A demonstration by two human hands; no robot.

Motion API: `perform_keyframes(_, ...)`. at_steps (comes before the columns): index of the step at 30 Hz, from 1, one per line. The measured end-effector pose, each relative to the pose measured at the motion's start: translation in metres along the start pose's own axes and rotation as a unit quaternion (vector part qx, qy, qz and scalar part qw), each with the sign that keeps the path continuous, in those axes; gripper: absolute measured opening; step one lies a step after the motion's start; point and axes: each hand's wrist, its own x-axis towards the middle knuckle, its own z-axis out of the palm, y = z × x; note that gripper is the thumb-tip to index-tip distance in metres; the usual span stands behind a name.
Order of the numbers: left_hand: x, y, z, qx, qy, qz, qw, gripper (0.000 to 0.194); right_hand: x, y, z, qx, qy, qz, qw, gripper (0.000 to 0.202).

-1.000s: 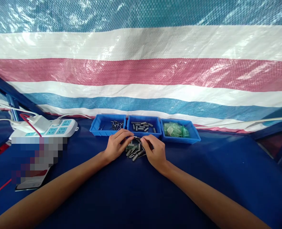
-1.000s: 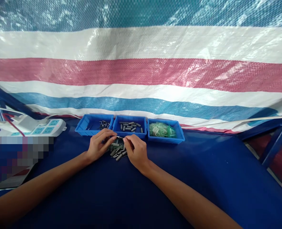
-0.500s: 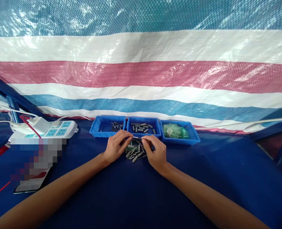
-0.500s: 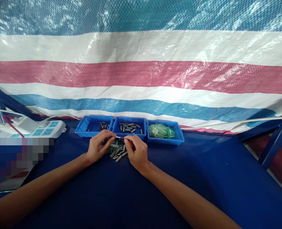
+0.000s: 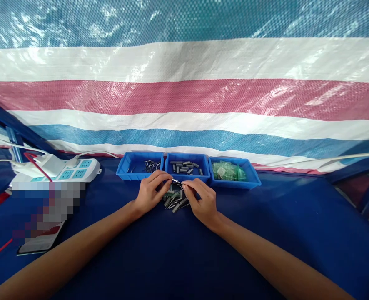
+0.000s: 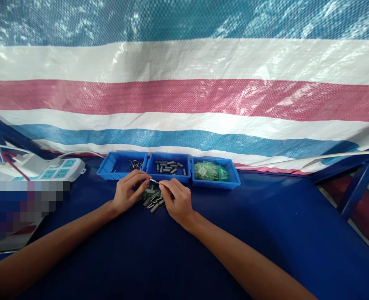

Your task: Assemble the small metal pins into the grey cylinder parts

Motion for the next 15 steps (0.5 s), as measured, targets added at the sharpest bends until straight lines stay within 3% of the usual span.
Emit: perform_keyframes(15, -0.0028, -0.0015, 0.0002, 0.009, 0.000, 0.020, 1.000, 0.009, -0.0008, 0.0004, 0.0001, 0.004, -0.006, 0.002, 1.000, 0.013)
